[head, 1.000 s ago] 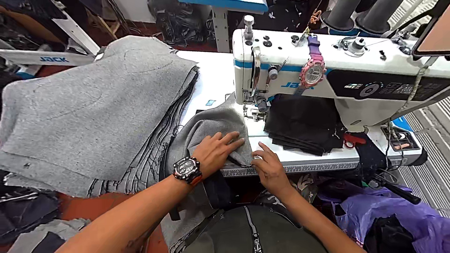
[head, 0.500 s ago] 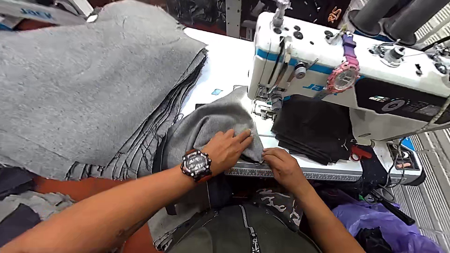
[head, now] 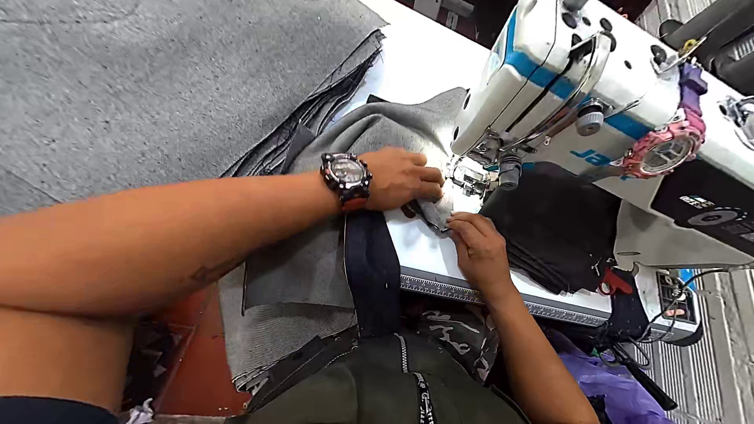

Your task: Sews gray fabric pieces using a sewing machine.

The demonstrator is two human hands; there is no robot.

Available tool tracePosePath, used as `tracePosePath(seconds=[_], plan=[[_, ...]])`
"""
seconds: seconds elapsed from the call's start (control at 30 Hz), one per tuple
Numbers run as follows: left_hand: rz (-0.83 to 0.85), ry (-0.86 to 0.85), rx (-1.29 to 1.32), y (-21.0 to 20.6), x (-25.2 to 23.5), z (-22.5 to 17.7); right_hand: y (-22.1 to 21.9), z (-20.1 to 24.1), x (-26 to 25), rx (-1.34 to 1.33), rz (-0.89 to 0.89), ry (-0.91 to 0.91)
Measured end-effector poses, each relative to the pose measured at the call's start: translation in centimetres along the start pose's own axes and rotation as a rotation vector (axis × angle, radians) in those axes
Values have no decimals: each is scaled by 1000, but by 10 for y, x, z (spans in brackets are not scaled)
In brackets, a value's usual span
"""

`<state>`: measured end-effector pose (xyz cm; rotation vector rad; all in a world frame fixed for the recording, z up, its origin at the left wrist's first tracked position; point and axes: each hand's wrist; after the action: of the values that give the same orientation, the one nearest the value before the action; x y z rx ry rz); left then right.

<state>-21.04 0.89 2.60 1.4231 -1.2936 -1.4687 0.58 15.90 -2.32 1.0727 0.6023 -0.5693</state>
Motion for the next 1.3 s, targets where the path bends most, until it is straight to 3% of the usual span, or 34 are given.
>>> tracePosePath(seconds=[0.1,0.23,0.33,0.47,0.6,0.77,0.9,1.03,1.17,1.3], plan=[[-136,-259,-19,-2,-2,26,-9,-2,-11,20,0,-17],[-190,-492,-58,-3,-9,59,-21,-2,-27,100,-8,-25],[-312,-663,52,-27,-19,96,-29,-4,-34,135,-26,-51],[-252,-643,44,-12,-22,96,-34,-3,-35,170,-40,-94],[-364,-677,122,-27,-31,125,-36,-2,-32,172,-31,-87],[-290,-612,113,-21,-37,138,-27,7,-22,142,35,-114],[-261,-413,-50,-11,-35,131,-17,29,2,71,-10,-119],[-234,202,-159,3,-18,95,-6,36,23,6,-108,-192],[-366,622,-107,4,7,75,10,30,24,-201,-135,-414],[-357,837,-107,8,30,48,24,16,17,-563,-129,-658]])
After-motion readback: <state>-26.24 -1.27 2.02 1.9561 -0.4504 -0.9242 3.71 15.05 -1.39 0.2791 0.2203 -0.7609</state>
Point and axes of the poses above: each hand's wrist, its own x-axis away from the middle knuckle, its own y-axis out of the back of the hand, z = x × y, and after that the axes turned 14 degrees about -z, right-handed
